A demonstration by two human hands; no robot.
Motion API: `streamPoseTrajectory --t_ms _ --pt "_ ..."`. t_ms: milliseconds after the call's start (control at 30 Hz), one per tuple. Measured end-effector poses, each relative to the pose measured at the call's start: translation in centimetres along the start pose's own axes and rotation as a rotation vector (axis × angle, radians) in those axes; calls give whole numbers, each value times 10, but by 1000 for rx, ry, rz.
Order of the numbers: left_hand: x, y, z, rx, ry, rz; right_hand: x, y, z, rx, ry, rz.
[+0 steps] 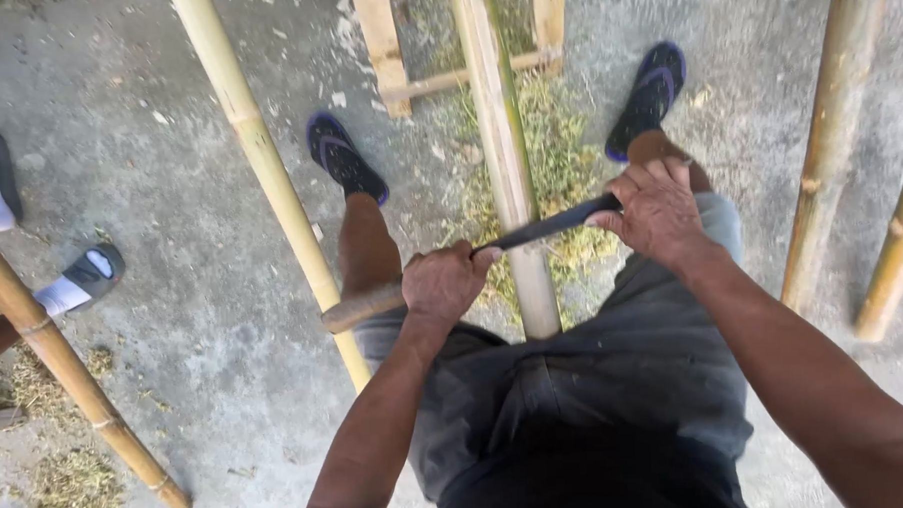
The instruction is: The recorder uses a large knife to scrape the outer skin off a bamboo pole.
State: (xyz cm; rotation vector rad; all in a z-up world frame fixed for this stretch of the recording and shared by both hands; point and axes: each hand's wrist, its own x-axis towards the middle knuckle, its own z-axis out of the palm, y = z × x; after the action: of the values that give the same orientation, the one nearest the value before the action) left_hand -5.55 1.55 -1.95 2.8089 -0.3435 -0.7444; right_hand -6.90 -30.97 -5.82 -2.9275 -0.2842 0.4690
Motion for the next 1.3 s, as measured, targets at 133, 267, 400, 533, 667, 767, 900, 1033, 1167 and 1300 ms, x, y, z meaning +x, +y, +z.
streamPoseTrajectory --t_ms 133,267,400,533,667,767,900,1033,1167,1300 --pt "52 -15 -19 17 67 52 60 14 -15 -24 12 -37" --pt "136 -45 -32 110 186 86 156 23 -52 -121 -87 35" --pt "214 -49 -86 147 164 46 236 53 -59 -205 166 -72" --pt "271 -56 -111 83 227 24 298 64 -75 -36 35 102" --pt "281 -56 -116 77 301 32 307 78 -65 63 80 56" --pt "263 -45 -121 79 172 6 280 63 -83 -63 147 1" --pt "249 -54 -114 66 100 38 263 39 -102 -140 120 -33" --pt "281 -57 -110 20 185 17 286 46 -100 -75 6 112" --pt "291 -60 -118 16 295 16 305 51 -107 -45 12 100" --pt "278 -65 -110 69 266 61 292 45 -113 -151 73 11"
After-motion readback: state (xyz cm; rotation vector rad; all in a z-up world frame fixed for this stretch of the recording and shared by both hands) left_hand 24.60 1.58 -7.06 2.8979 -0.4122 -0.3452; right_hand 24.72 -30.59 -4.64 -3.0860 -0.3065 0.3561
